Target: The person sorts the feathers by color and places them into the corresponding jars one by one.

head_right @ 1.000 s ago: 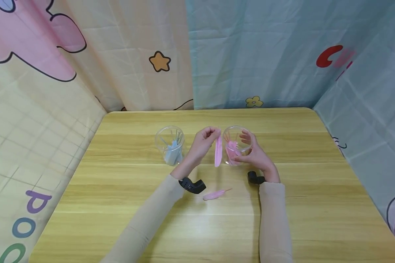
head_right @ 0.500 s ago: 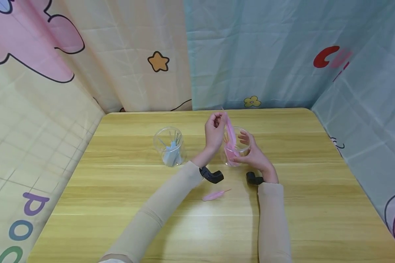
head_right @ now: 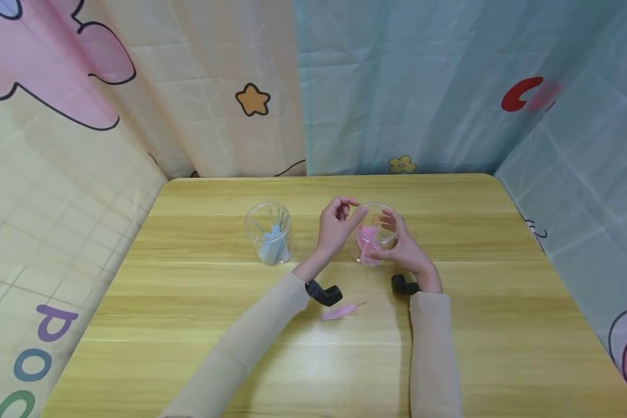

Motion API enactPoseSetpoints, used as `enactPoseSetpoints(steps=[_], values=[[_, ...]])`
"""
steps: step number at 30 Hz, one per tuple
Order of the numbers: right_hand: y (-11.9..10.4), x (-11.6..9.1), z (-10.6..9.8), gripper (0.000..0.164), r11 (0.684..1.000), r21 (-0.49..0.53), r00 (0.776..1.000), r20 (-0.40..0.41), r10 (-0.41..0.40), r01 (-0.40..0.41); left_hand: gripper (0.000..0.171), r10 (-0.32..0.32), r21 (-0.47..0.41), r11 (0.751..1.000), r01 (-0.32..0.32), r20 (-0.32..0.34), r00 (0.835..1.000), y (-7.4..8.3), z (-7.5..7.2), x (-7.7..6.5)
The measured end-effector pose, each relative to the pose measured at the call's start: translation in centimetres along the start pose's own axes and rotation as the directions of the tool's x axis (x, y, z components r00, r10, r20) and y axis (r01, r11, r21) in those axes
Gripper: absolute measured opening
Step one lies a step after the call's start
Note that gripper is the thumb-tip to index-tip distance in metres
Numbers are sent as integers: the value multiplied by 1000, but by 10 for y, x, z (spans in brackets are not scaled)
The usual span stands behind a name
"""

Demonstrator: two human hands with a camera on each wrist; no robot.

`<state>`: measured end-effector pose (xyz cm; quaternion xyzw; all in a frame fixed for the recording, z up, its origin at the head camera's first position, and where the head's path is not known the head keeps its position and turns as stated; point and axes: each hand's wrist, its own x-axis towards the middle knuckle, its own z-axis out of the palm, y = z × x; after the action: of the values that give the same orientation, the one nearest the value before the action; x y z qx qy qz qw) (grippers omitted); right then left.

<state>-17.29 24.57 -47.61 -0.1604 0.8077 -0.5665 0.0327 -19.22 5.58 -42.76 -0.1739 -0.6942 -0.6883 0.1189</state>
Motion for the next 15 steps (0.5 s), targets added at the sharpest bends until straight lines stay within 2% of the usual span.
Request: enactPoseSetpoints(steps=[2,4,6,9,12,13,15], values=[[0,0,0,99,1000,-3,1000,2,2,-2,24,-1,93,996,-4,62,998,0,-5,-5],[0,0,0,100,1000,0,1000,6,-1,1,26,-14,210,978,-17,142,990,1,-9,-12],[-1,0,0,99,1000,3,1000,10,-9,9,30,-29,348,936,-57,237,971,2,-14,-20],[-6,0,0,99,1000,9,1000,20,-23,23,40,-26,512,843,-166,349,937,4,-19,-32],[-19,-3,2,96,999,10,999,27,-35,35,51,16,577,774,-260,393,919,7,-24,-44],[-24,-4,2,95,999,7,999,28,-38,38,52,29,588,760,-278,398,917,7,-25,-47],[-29,-5,3,94,999,-4,998,31,-47,47,51,47,590,751,-297,401,915,9,-28,-54]])
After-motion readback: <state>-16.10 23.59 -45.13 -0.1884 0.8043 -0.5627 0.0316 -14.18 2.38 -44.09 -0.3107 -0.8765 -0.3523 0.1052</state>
